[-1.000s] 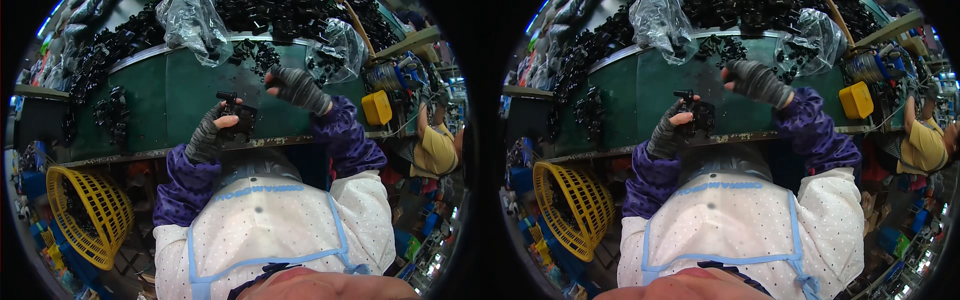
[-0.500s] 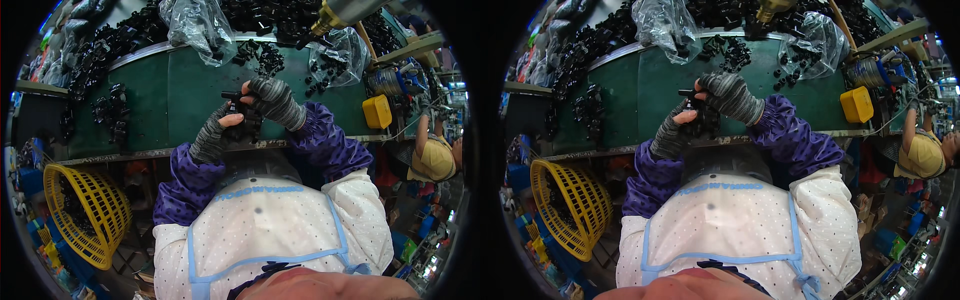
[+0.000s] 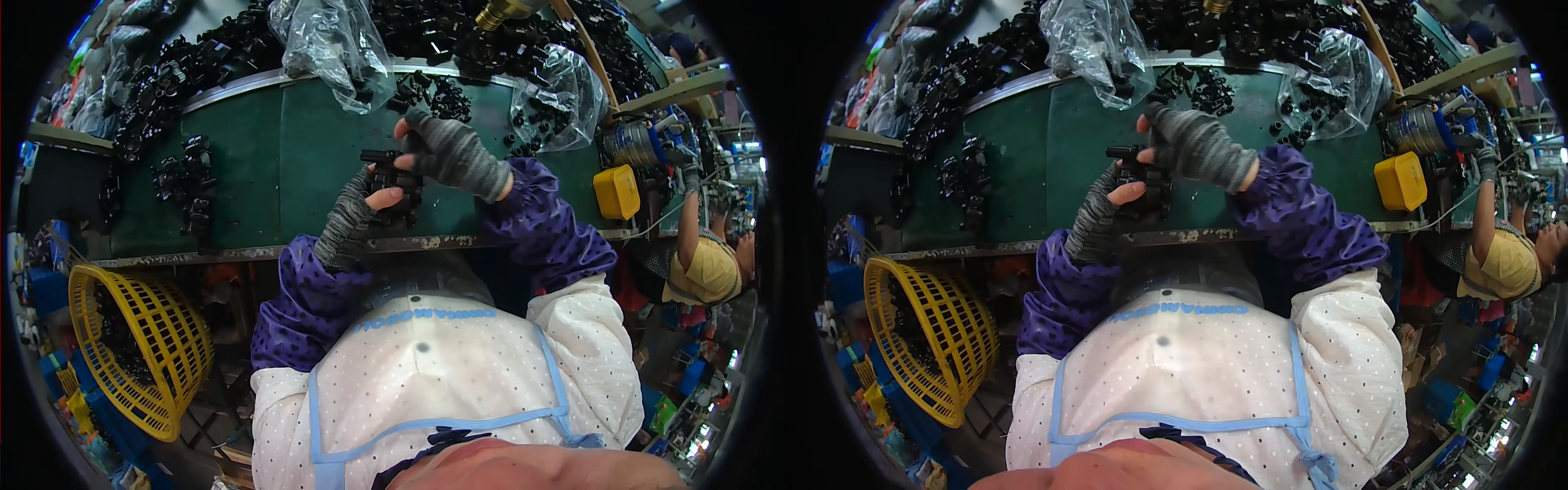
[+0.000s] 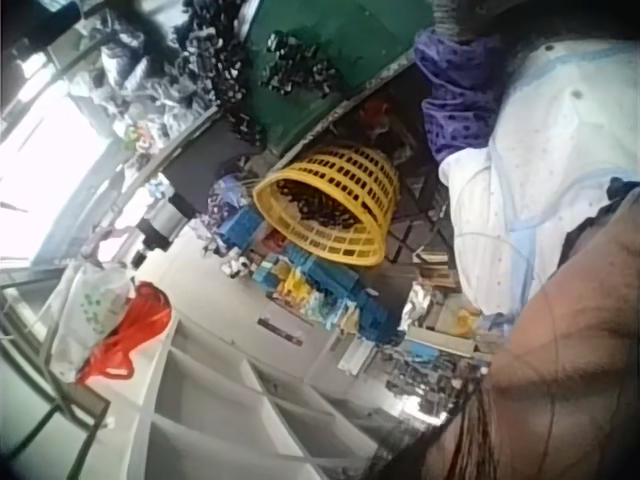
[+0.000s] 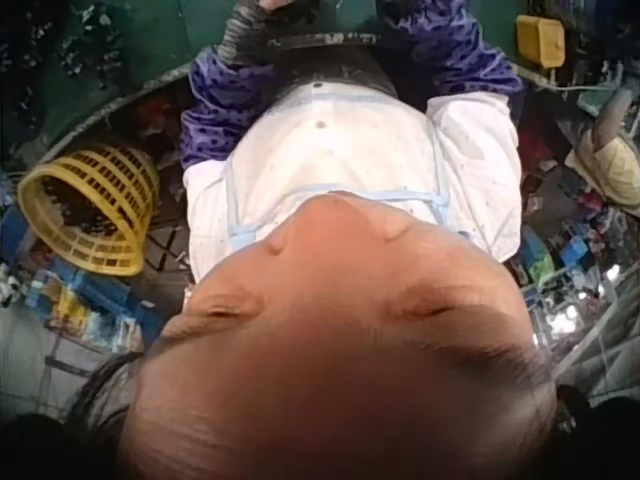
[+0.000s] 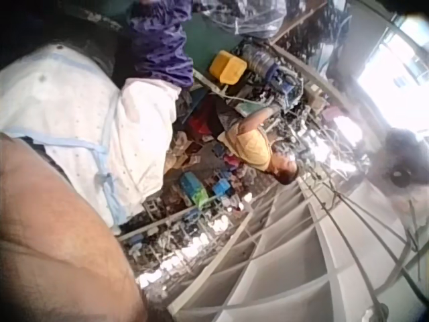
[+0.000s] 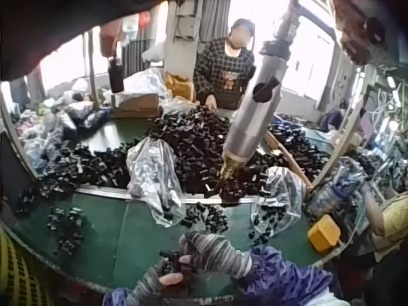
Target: The recorder is assembling small black components at a workstation using a pneumatic screwdriver.
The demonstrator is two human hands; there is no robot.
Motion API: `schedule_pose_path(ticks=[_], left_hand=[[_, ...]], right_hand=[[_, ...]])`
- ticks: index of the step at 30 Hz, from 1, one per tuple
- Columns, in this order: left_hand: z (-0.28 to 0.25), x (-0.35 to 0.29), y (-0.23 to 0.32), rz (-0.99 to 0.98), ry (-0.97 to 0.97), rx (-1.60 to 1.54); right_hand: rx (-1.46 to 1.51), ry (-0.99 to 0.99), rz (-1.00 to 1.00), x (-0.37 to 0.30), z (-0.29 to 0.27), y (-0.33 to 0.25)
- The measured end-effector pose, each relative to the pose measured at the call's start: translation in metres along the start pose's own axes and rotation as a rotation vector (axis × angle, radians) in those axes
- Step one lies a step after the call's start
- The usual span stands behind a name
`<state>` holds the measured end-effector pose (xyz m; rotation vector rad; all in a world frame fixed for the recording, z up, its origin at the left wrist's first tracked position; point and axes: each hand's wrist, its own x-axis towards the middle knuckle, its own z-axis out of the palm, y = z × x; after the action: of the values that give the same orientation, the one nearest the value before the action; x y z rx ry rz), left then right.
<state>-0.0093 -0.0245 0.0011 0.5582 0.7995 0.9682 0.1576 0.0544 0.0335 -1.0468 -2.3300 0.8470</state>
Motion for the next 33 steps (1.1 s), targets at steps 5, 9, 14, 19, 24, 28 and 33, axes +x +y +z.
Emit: schedule_pose_path(ticks=[5,9,14,19,24,28,33], left_hand=[[-0.008,0.009,0.015,0.065,-0.035,0.053],[-0.007,0.01,0.019,0.23,-0.061,-0.161],[-0.036,-0.01,0.028,0.185,0.102,0.188],[-0.098,-0.009,0.052,0.819,0.544,1.436],[-0.147,0.001,0.127,0.446,1.277,2.114],[-0.177,0.022,0.125,-0.073,1.044,2.149],[-0.129,0.022,0.093,0.547,0.341,0.688]], right_hand=[[0.214,-0.176,0.069,-0.009,0.009,0.009],[0.589,-0.181,0.318,0.023,0.002,0.025],[0.844,0.268,0.297,0.112,-0.057,0.138],[0.893,0.664,0.591,0.135,-0.124,0.19],[1.589,-0.035,0.046,0.094,-0.109,0.196],[0.016,0.205,0.198,0.036,-0.055,0.107],[-0.481,0.08,-0.072,0.028,-0.027,0.1]])
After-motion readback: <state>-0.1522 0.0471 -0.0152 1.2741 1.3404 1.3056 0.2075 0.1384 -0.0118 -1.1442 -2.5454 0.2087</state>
